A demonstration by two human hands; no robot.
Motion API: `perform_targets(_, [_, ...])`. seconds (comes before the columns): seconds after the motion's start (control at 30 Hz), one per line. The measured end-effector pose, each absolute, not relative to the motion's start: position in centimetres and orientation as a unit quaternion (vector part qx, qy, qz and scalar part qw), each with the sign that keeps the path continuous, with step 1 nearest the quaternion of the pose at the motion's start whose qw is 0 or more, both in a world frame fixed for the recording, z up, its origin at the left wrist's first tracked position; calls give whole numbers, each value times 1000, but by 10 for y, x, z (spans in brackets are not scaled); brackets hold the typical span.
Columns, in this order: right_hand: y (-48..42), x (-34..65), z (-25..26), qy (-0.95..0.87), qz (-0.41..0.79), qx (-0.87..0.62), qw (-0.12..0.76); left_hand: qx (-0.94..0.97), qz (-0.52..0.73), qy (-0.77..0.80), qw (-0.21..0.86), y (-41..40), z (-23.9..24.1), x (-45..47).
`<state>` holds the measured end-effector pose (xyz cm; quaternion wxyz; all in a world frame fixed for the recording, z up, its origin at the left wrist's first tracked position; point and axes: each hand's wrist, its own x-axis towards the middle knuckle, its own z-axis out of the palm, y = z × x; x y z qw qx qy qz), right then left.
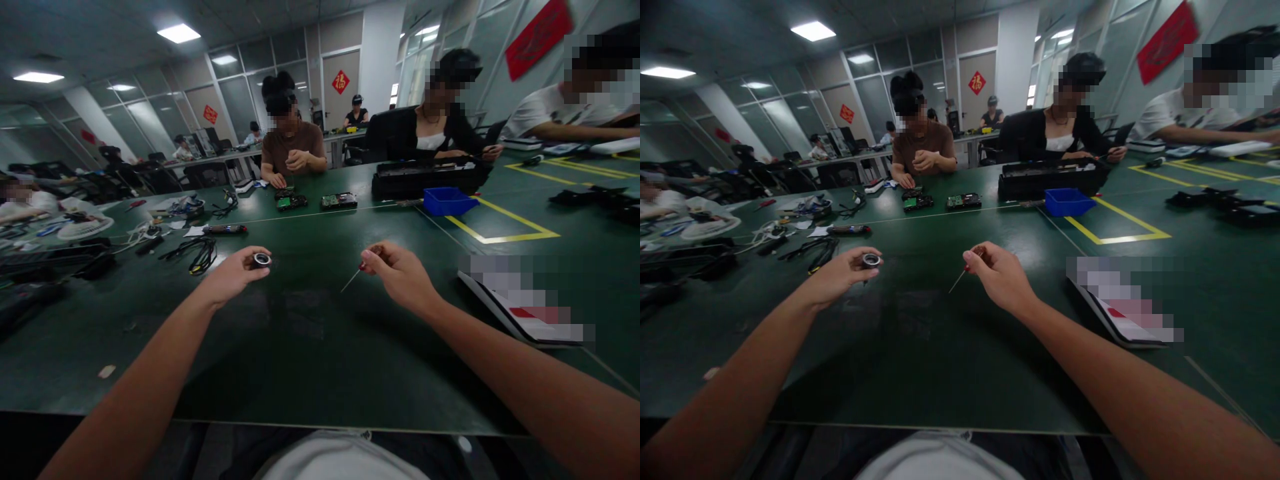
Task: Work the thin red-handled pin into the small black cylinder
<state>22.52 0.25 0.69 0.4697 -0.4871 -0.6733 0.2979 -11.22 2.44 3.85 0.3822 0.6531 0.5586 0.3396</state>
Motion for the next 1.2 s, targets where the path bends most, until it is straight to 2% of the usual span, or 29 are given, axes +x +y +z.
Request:
perform_targets(0.17, [6,226,4,-635,367,-433,524,723,272,484,413,28,29,-49])
perform_targets(0.3, [9,225,2,-553,443,-390,588,742,257,492,377,20,22,-13])
perform_targets(0.4, [10,224,3,-531,456,-389,599,753,263,506,329,13,13,0])
perform_targets(0.63, [6,221,4,-611,378,-424,552,762,301,497,285,7,0,3])
perform_targets(0.9, [4,222,4,-623,347,-443,543,764,318,487,279,4,1,2])
perform_targets(1.2, [-8,222,18,-662,227,-536,472,778,316,482,249,5,-2,0])
